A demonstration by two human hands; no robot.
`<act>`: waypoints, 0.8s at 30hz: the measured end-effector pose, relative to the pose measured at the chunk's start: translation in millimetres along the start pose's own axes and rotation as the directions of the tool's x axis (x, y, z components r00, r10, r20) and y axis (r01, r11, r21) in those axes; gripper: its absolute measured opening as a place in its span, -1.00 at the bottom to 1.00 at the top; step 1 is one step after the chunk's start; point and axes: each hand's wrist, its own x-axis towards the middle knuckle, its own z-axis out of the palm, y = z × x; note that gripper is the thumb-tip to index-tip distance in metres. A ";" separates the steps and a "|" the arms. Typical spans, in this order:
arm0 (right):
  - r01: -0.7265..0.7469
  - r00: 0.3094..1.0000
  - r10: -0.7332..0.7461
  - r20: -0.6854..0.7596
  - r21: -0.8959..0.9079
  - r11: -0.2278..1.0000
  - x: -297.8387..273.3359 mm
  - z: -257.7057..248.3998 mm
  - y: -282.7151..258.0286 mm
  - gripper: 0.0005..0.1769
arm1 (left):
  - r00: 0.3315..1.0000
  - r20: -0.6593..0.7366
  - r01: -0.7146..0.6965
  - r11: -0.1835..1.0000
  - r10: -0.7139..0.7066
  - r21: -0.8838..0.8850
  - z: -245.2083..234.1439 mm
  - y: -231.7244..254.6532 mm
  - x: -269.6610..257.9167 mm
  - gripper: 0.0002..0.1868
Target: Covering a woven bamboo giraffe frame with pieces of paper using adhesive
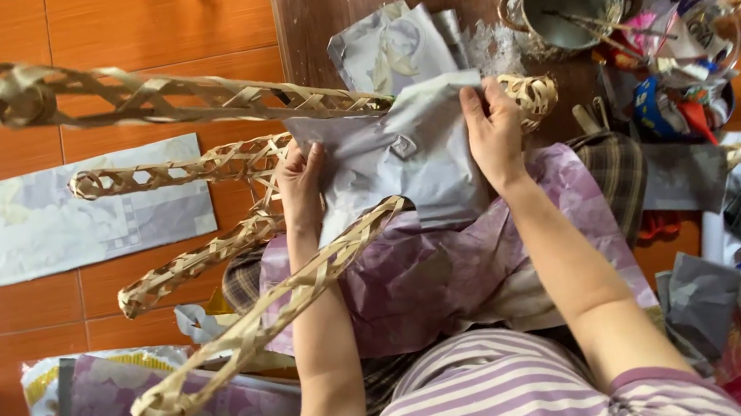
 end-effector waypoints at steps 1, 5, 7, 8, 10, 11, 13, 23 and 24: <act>0.225 0.972 -0.227 -0.064 -0.037 0.974 3.6 4.3 15.8 -0.70 | 1.000 -0.016 0.009 1.000 -0.009 -0.006 1.1 2.5 -2.5 -0.72; 0.649 0.740 -0.665 -0.100 -0.149 0.746 28.0 22.2 102.2 -0.67 | 0.999 -0.050 -0.016 0.999 0.015 -0.030 4.5 5.6 -4.0 -0.74; 0.630 0.767 -0.639 -0.056 -0.125 0.767 26.2 10.7 61.9 -0.59 | 0.997 -0.081 -0.005 0.999 0.009 0.047 0.3 -5.1 -0.2 -0.77; 0.615 0.786 -0.618 -0.006 -0.103 0.782 27.1 3.7 41.1 -0.44 | 0.993 -0.114 0.003 0.993 0.010 0.115 -0.4 -10.2 2.8 -0.78; 0.572 0.820 -0.572 0.028 -0.099 0.814 30.0 -1.7 33.4 -0.39 | 0.991 -0.129 -0.005 0.993 0.020 0.117 5.0 -6.5 4.9 -0.78; 0.528 0.849 -0.524 0.067 -0.095 0.844 31.6 -5.0 29.5 -0.33 | 0.989 -0.147 -0.012 0.993 0.029 0.116 8.3 -5.0 5.9 -0.78; 0.480 0.877 -0.470 0.095 -0.197 0.855 36.6 -7.1 45.5 -0.25 | 0.993 -0.082 -0.069 0.983 0.084 0.173 3.7 -9.0 8.9 -0.80; 0.825 0.534 -0.581 0.614 -0.528 0.201 5.0 42.0 38.3 -0.67 | 0.985 -0.167 -0.003 0.984 0.033 0.178 -0.2 -20.4 15.3 -0.73; 0.825 0.536 -0.581 0.613 -0.528 0.204 0.1 38.5 22.0 -0.67 | 0.985 -0.167 -0.002 0.984 0.033 0.180 0.4 -20.9 17.1 -0.73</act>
